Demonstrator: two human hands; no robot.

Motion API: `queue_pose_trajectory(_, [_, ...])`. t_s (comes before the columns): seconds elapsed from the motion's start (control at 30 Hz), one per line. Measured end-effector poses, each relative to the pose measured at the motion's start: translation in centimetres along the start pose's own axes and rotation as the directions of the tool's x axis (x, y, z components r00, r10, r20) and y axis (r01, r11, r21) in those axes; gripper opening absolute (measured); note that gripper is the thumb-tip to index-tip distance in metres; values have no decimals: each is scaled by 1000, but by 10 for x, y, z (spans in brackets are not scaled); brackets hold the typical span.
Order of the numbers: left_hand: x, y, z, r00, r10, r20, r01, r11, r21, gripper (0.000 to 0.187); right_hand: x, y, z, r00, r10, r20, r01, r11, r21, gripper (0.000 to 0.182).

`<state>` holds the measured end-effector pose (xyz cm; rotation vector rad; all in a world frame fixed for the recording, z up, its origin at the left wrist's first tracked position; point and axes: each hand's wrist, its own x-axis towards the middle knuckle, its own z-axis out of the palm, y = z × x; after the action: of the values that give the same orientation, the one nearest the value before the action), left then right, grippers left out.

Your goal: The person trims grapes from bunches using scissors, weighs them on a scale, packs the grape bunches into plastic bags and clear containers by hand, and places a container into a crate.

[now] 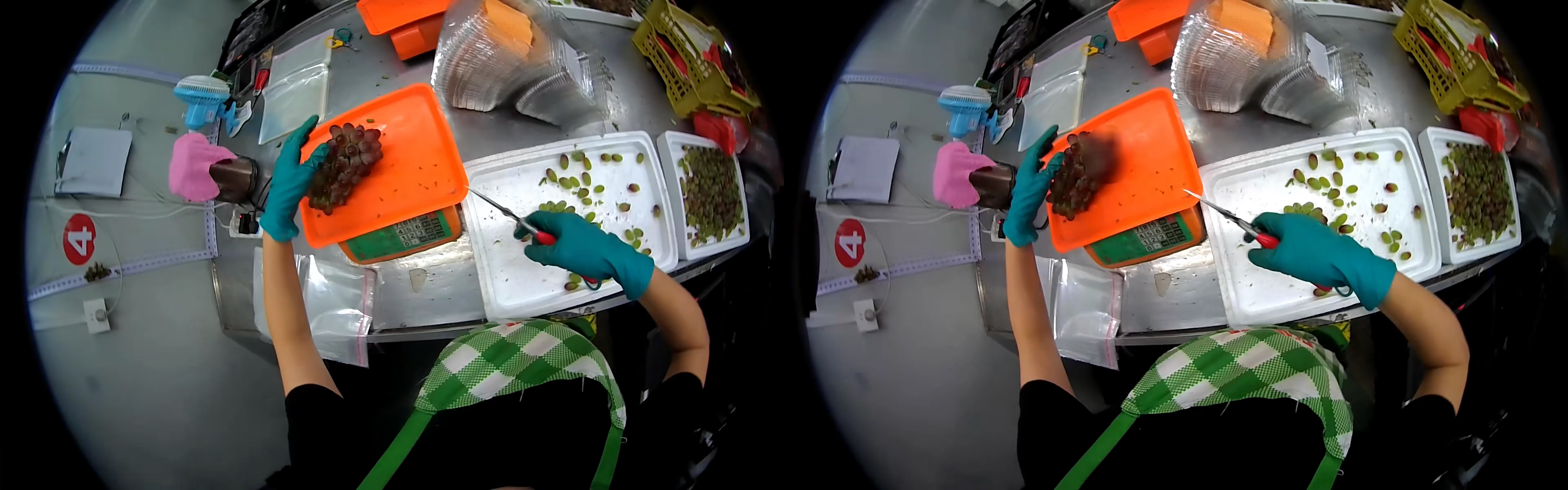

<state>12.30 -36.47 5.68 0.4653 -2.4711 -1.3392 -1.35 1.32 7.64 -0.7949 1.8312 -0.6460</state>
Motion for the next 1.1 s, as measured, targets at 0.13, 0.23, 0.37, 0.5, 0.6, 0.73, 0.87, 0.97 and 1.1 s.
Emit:
queue_pose_trajectory(0.13, [-6,61,52,920,356,162,-369,654,660,75,36,-20,9,998,20,59,-24,997,78,34])
queue_pose_trajectory(0.23, [6,27,62,938,289,193,-303,409,861,83,60,-30,14,999,-21,25,20,997,75,32])
queue_pose_trajectory(0.37, [20,12,42,961,226,161,-277,778,563,67,77,-31,13,995,-25,100,15,995,97,42])
queue_pose_trajectory(0.5, [45,-5,9,972,96,213,-146,961,234,48,99,-38,15,994,-72,77,72,997,7,43])
queue_pose_trajectory(0.6, [55,-10,-3,971,-117,209,108,993,52,40,107,-49,8,985,-128,115,128,992,10,42])
queue_pose_trajectory(0.73, [67,-22,-14,946,-238,218,248,969,-16,39,123,-65,1,983,-179,39,184,962,-200,39])
queue_pose_trajectory(0.87, [69,-27,-14,946,-188,266,207,977,-46,42,140,-75,-3,961,-260,-88,197,876,-441,37])
queue_pose_trajectory(0.97, [66,-28,-12,955,-69,287,103,989,-104,45,151,-82,-3,962,-262,-77,195,856,-479,36])
queue_pose_trajectory(1.1, [60,-23,-12,971,-47,233,79,988,-132,46,160,-94,-3,947,-281,-158,148,814,-561,34])
